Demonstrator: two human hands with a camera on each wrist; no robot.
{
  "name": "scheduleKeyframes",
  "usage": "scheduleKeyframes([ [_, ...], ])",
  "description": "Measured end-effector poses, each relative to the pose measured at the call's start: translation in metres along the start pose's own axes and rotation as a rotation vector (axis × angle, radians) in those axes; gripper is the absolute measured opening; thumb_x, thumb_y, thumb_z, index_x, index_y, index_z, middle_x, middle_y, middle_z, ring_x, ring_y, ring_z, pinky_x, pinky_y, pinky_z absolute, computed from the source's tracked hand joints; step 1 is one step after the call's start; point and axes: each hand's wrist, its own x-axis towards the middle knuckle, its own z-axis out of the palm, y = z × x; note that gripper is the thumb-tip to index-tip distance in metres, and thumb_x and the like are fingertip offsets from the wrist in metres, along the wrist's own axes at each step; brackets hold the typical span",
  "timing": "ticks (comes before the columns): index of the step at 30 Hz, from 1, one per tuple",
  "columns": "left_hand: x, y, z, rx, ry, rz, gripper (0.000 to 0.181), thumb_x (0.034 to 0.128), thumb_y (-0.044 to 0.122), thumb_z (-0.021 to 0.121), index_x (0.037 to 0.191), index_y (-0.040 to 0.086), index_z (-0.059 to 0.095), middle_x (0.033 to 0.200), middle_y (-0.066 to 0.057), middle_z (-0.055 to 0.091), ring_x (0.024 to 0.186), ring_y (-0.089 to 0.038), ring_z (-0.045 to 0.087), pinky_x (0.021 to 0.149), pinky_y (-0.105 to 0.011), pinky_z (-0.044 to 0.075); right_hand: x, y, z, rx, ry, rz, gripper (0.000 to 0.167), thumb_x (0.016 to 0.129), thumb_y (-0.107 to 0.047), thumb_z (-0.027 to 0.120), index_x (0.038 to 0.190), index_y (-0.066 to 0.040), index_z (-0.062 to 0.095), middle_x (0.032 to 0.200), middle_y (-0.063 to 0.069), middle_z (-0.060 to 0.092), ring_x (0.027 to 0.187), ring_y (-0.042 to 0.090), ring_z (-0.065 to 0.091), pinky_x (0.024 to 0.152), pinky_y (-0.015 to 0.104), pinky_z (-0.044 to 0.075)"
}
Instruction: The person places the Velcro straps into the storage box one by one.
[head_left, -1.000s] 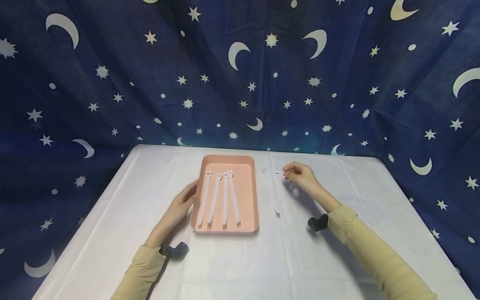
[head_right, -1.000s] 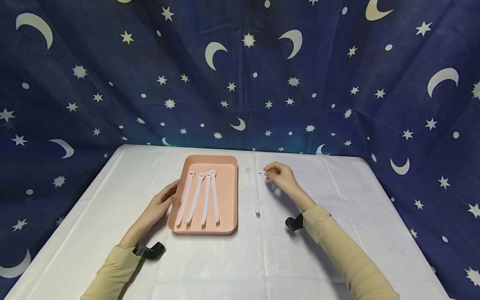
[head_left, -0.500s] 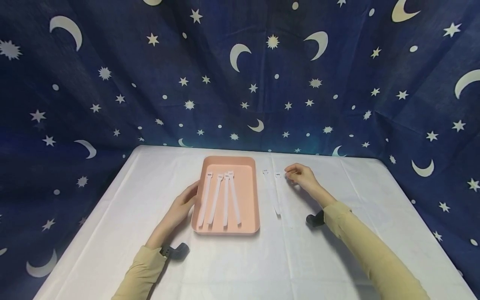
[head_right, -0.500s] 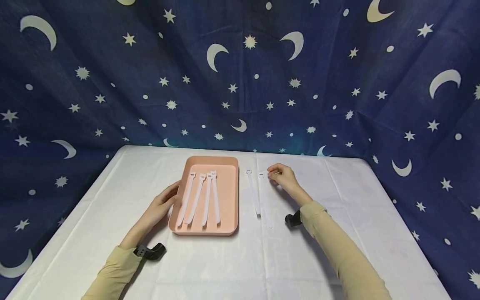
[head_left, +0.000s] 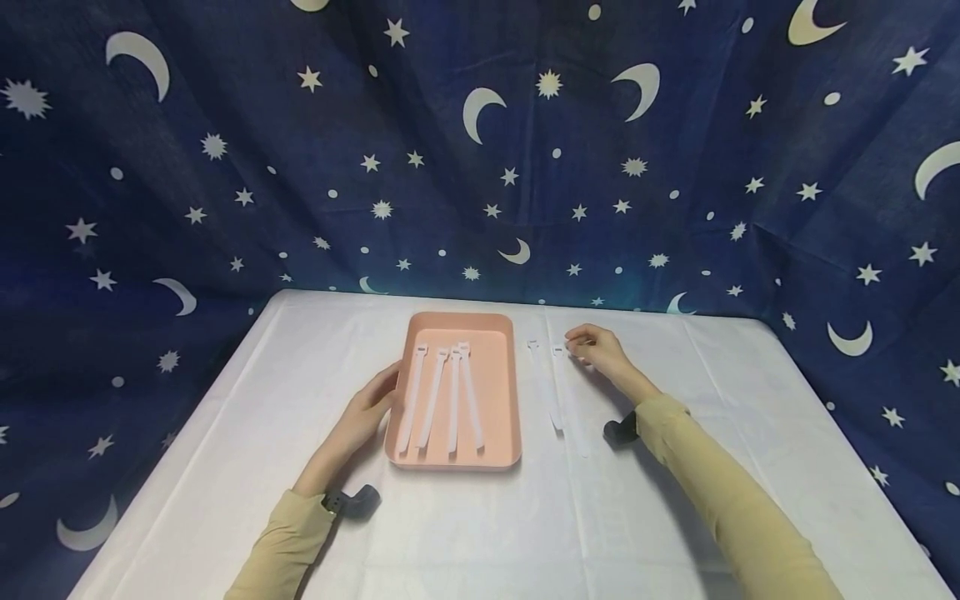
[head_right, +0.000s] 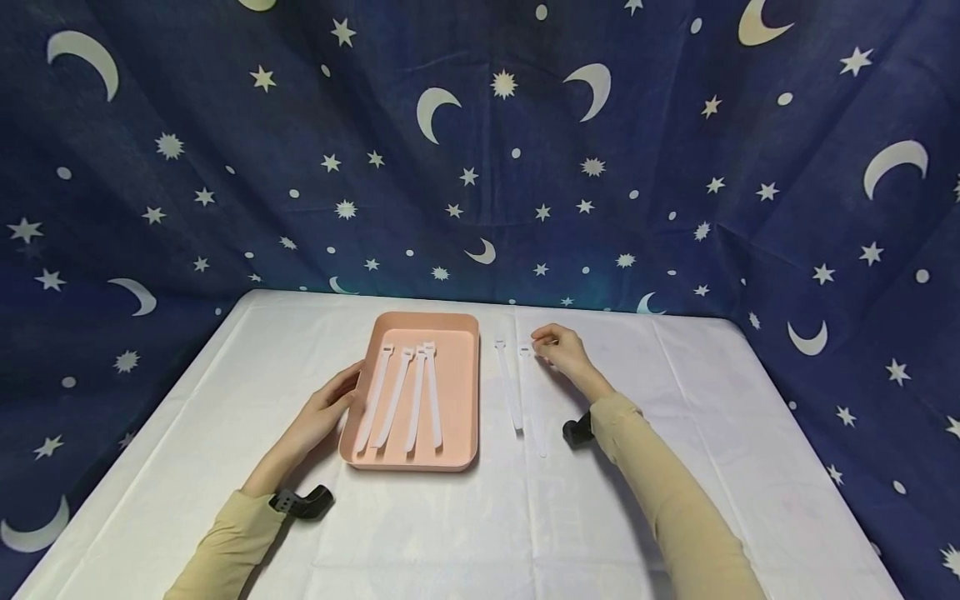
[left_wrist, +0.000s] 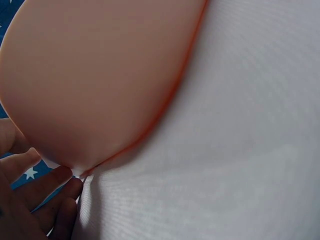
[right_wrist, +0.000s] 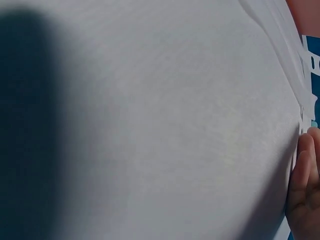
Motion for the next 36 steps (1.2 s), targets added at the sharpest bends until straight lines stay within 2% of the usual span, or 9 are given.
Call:
scheduleKeyframes([
  [6,-0.0002,0.0007,0.0004,-0.006,0.003,0.002,0.052,0.1025,0.028,0.045,0.152,0.02,0.029,0.156,-0.013,0.034,0.145,-0.034,0.029,0.12,-0.054,0.024,0.0041,-0.0029,0.0029,-0.031,-0.021,-0.014,0.029,0.091,-0.006,0.06,0.119,0.003,0.06,0.11,0.022,0.064,0.084,0.01,0.056,0.065,0.019,0.051],
  [20,0.0018,-0.0017,0.0006,-0.004,0.008,-0.019,0.052,0.1021,0.03,0.046,0.151,0.021,0.031,0.156,-0.012,0.034,0.145,-0.035,0.03,0.119,-0.056,0.024,0.0044,-0.0044,0.003,-0.048,-0.067,-0.02,0.029,0.093,-0.006,0.059,0.12,0.004,0.059,0.112,0.026,0.062,0.078,0.011,0.051,0.062,0.021,0.045],
  [23,0.0016,-0.0009,0.0005,-0.001,0.006,-0.011,0.052,0.1023,0.029,0.045,0.151,0.02,0.03,0.155,-0.013,0.034,0.145,-0.035,0.03,0.119,-0.056,0.024,0.0045,-0.0055,0.0039,-0.051,-0.077,-0.033,0.03,0.092,-0.005,0.059,0.12,0.004,0.059,0.111,0.026,0.062,0.077,0.011,0.05,0.061,0.021,0.044],
  [30,0.0011,0.0003,0.0009,0.002,0.008,-0.035,0.052,0.102,0.031,0.046,0.151,0.025,0.031,0.156,-0.011,0.035,0.145,-0.033,0.03,0.119,-0.055,0.025,0.0039,-0.0082,0.0069,-0.063,-0.08,-0.025,0.03,0.091,-0.004,0.06,0.12,0.003,0.06,0.103,0.022,0.063,0.075,0.012,0.05,0.058,0.021,0.043],
  [36,0.0006,-0.0005,-0.0003,-0.001,0.007,-0.009,0.052,0.1023,0.028,0.045,0.151,0.021,0.03,0.155,-0.013,0.034,0.145,-0.035,0.03,0.119,-0.055,0.024,0.001,-0.0095,0.0096,-0.072,-0.076,-0.024,0.03,0.09,-0.005,0.061,0.12,0.001,0.061,0.1,0.019,0.063,0.074,0.012,0.05,0.06,0.021,0.042],
])
